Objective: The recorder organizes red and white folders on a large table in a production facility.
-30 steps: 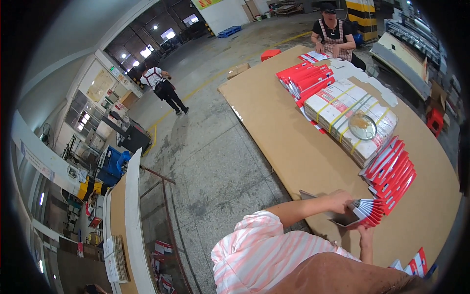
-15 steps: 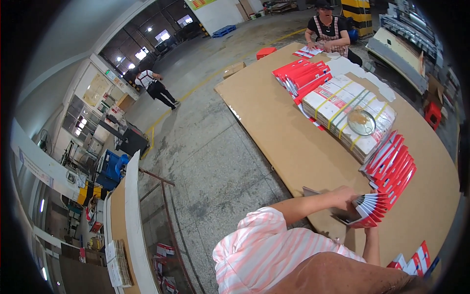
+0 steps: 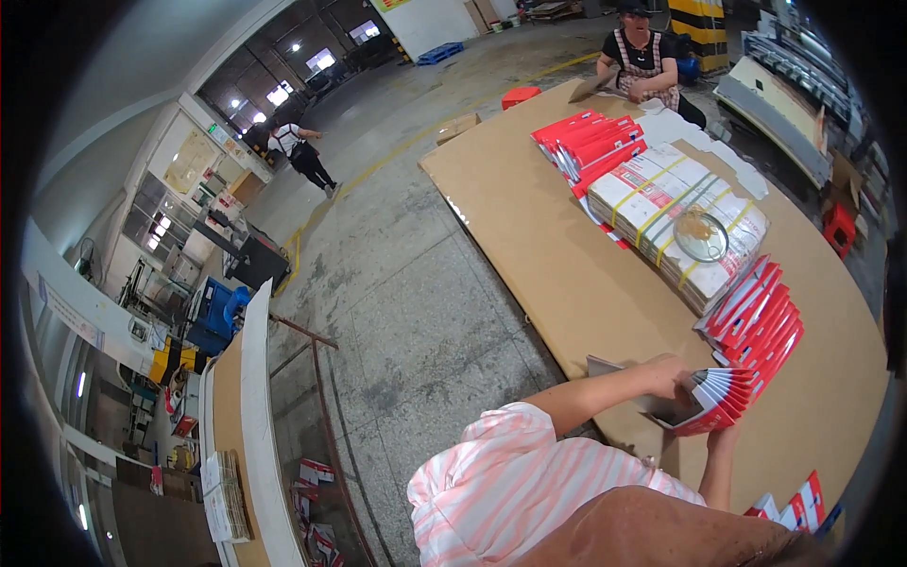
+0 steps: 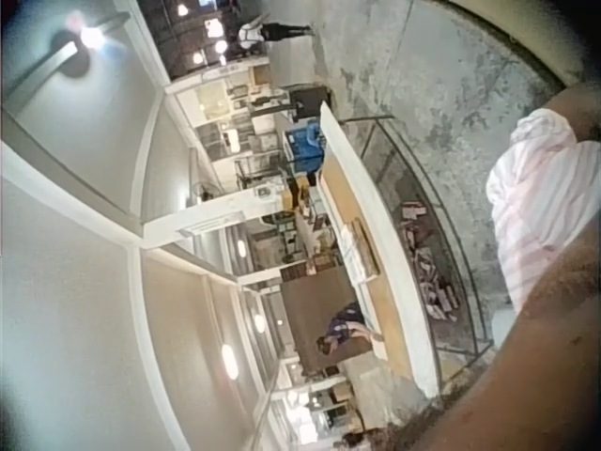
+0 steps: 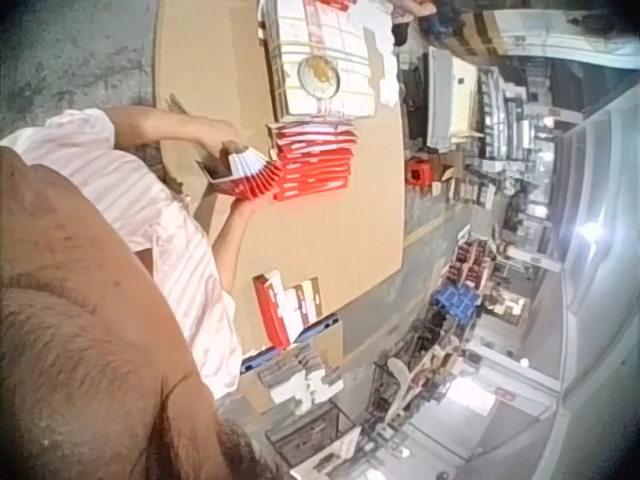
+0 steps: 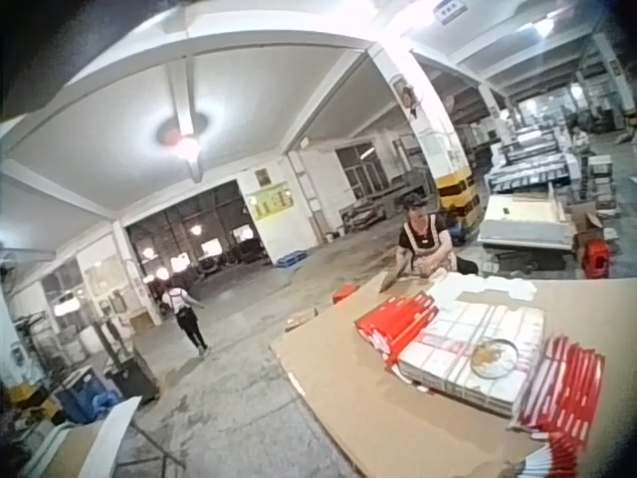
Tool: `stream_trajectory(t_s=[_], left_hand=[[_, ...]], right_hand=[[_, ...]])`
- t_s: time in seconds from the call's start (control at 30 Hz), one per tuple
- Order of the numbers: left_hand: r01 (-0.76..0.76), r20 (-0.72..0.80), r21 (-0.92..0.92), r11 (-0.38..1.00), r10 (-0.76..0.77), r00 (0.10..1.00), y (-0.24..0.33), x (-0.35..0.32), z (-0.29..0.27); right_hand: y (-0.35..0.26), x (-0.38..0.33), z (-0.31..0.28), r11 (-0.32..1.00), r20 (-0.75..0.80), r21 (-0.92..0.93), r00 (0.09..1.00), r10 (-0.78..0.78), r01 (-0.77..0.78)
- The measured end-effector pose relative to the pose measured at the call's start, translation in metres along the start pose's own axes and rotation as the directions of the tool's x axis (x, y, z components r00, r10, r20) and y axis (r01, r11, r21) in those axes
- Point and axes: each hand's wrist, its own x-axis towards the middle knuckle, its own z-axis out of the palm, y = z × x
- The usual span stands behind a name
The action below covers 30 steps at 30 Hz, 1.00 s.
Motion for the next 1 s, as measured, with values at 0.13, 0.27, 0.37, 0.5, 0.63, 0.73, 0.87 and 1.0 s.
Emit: stream_trajectory(t_s=[0.13, 0.27, 0.37, 0.5, 0.63, 0.73, 0.87, 1.0], left_hand=[[0.002, -0.032, 0.004, 1.000, -0.002, 0.999, 0.006, -0.001, -0.006], [-0.009, -0.002, 0.032, 0.999, 0.009, 1.000, 0.003, 0.004, 0.001], [0.049, 0.038, 0.035, 0.998, -0.051, 0.998, 0.013, 0.003, -0.004], [0.044, 0.013, 0.079, 0.996, -0.045, 0.999, 0.007, 0.001, 0.006], [0.041, -0.001, 0.051, 0.998, -0.041, 0.999, 0.001, 0.005, 0.016], [0.076, 0.028, 0.031, 0.997, -0.077, 0.997, 0.003, 0.006, 0.019], [0.052, 0.036, 0.063, 0.997, -0.054, 0.998, 0.000, 0.009, 0.017], [0.007, -0.003, 0.102, 0.995, -0.007, 1.000, 0.005, 0.005, 0.007]], right_hand=[[-0.059, -0.012, 0.073, 0.929, 0.087, -0.209, 0.952, -0.293, 0.305], [-0.065, -0.003, 0.082, 0.851, 0.034, -0.390, 0.929, -0.368, 0.352], [-0.061, 0.007, 0.066, 0.865, -0.068, -0.399, 0.931, -0.358, 0.303], [-0.060, 0.017, 0.066, 0.901, -0.233, -0.345, 0.906, -0.355, 0.264], [-0.054, 0.031, 0.044, 0.858, -0.122, -0.370, 0.897, -0.426, 0.357], [-0.053, 0.035, 0.041, 0.866, -0.100, -0.346, 0.904, -0.416, 0.360], [-0.052, 0.030, 0.037, 0.886, -0.060, -0.323, 0.927, -0.371, 0.333], [-0.054, 0.019, 0.041, 0.940, 0.061, -0.195, 0.960, -0.274, 0.280]])
